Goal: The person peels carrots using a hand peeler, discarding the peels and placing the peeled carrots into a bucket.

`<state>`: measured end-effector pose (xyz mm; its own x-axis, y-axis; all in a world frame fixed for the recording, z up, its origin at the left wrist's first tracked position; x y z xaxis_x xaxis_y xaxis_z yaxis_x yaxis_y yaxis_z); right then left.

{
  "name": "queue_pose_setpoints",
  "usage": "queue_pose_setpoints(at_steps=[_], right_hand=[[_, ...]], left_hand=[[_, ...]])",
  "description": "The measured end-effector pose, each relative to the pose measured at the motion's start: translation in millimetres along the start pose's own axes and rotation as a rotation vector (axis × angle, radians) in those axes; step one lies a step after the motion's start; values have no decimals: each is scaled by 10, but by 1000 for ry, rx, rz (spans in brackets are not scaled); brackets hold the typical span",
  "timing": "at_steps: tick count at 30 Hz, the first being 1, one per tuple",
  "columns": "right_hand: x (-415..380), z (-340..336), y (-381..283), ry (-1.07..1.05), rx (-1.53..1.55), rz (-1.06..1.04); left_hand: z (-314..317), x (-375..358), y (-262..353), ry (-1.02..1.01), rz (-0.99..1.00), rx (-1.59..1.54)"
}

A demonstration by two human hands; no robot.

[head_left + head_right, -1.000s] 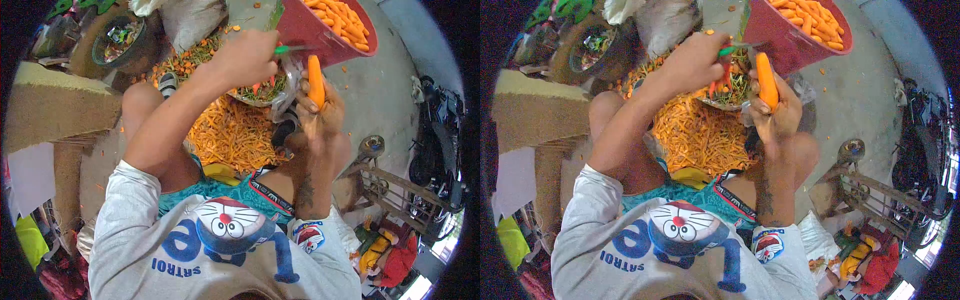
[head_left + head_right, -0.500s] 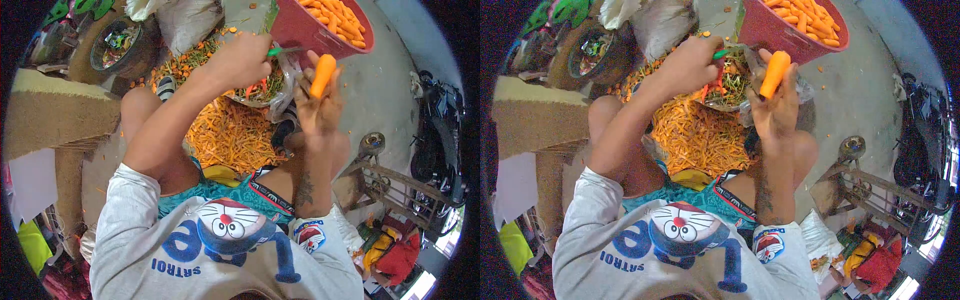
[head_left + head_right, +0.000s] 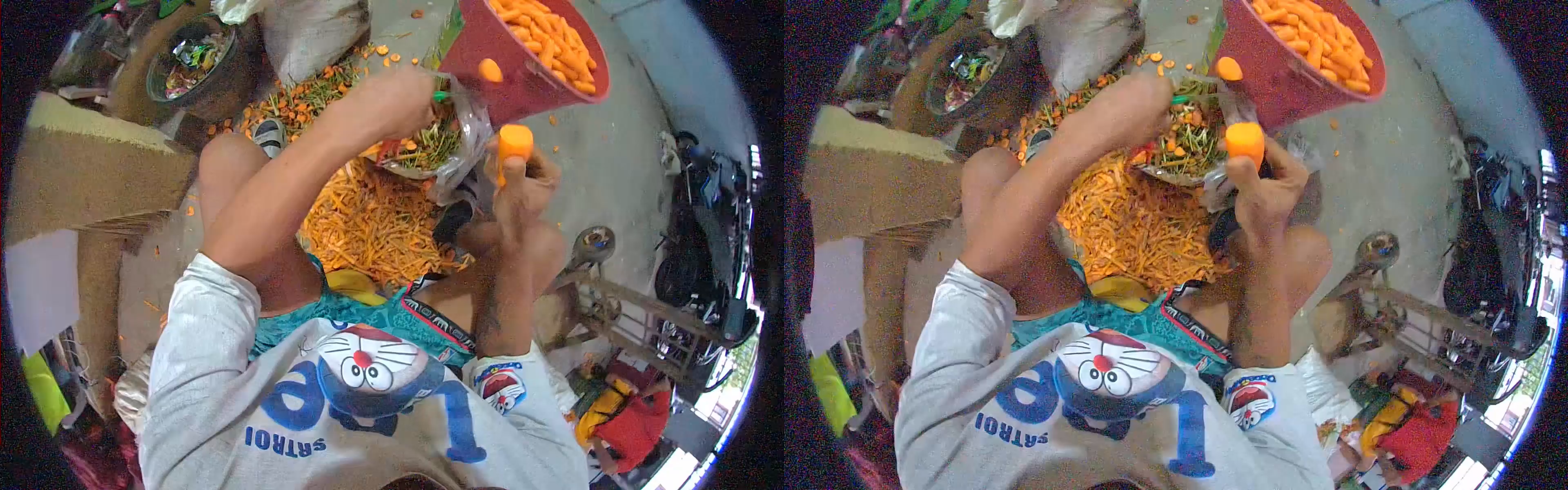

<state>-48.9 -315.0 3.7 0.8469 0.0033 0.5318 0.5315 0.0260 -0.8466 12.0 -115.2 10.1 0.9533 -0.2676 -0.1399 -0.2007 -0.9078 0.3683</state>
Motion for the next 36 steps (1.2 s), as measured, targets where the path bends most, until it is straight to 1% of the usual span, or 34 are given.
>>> queue_pose_setpoints(at_steps=[1, 2, 3, 4, 5, 6, 7, 8, 9, 11, 12, 14, 16, 17, 18, 19, 20, 21, 22, 23, 24, 25, 27, 28, 29, 30, 31, 32, 34, 35, 36], right_hand=[[23, 28, 5, -19, 79, 3], [106, 32, 15, -26, 84, -3], [208, -1, 136, 91, 130, 207], [264, -59, 295, 212, 175, 422], [509, -226, 520, 170, 289, 441], [805, -419, 741, 125, 397, 460], [1081, -552, 778, 210, 458, 399], [1335, -663, 787, 288, 518, 333], [1483, -777, 876, 278, 520, 335], [1648, -819, 1151, 261, 837, 501], [1665, -703, 1329, 124, 753, 522], [1410, -278, 1801, -206, 728, 623], [991, 162, 2110, -55, 222, 772], [858, 344, 2400, -106, 178, 763], [701, 577, 2451, -72, 131, 864], [650, 734, 2784, -75, 84, 867], [603, 802, 3119, -156, -73, 774], [600, 936, 3177, -235, -229, 674], [564, 1045, 3241, -250, -223, 677], [529, 1087, 3283, -383, -650, 608], [537, 1150, 3248, -506, -1076, 510], [499, 1124, 3417, -516, -1072, 507], [358, 983, 3720, -446, -972, 607], [301, 943, 3661, -427, -852, 590], [212, 887, 3602, -426, -853, 592], [40, 716, 3734, -309, -587, 741], [-88, 655, 3664, -185, -315, 873], [-172, 564, 3537, -177, -318, 869], [-290, 587, 2736, 151, 56, 857], [-315, 544, 2448, 165, 52, 850], [-318, 556, 2191, 201, 289, 825]], left_hand=[[-79, -11, -96, 53, -41, -34], [-154, -26, -193, 101, -76, -62], [-192, 15, -288, 107, -76, -53], [-234, 85, -406, 156, -84, -95], [-223, 125, -485, 197, -93, -137], [-323, 57, -516, 146, -132, -150], [-277, 58, -582, 137, -135, -153], [-294, 85, -659, 236, -119, -132], [-345, 79, -717, 341, -105, -109], [-474, -19, -715, 343, -120, -140], [-548, -68, -760, 376, -110, -165], [-622, -101, -856, 415, -118, -187], [-698, -92, -952, 453, -96, -231], [-728, -91, -1017, 460, -113, -230], [-759, -107, -1064, 477, -121, -228], [-805, -127, -1111, 493, -128, -226], [-849, -155, -1124, 492, -136, -202], [-875, -167, -1159, 493, -151, -199], [-880, -172, -1208, 452, -186, -203], [-878, -172, -1252, 410, -220, -207], [-894, -179, -1282, 412, -232, -206], [-903, -181, -1305, 401, -230, -219], [-898, -169, -1359, 386, -235, -235], [-920, -181, -1359, 421, -222, -223], [-941, -198, -1348, 455, -205, -211], [-968, -216, -1334, 454, -201, -213], [-988, -231, -1329, 409, -221, -210], [-993, -239, -1313, 365, -239, -207], [-913, -198, -1248, 394, -208, -213], [-867, -174, -1203, 421, -185, -219], [-835, -167, -1150, 420, -167, -221]])
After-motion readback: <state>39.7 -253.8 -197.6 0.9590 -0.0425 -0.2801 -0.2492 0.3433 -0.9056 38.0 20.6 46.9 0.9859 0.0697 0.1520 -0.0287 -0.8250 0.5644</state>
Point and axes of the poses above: each hand's wrist, its own x-axis towards the middle knuckle, its own z-axis out of the palm, y = z × x, the point moved 6 cm from there along x, towards the middle knuckle, and after that the axes turned 11 degrees about -z, right-handed, at the moved point
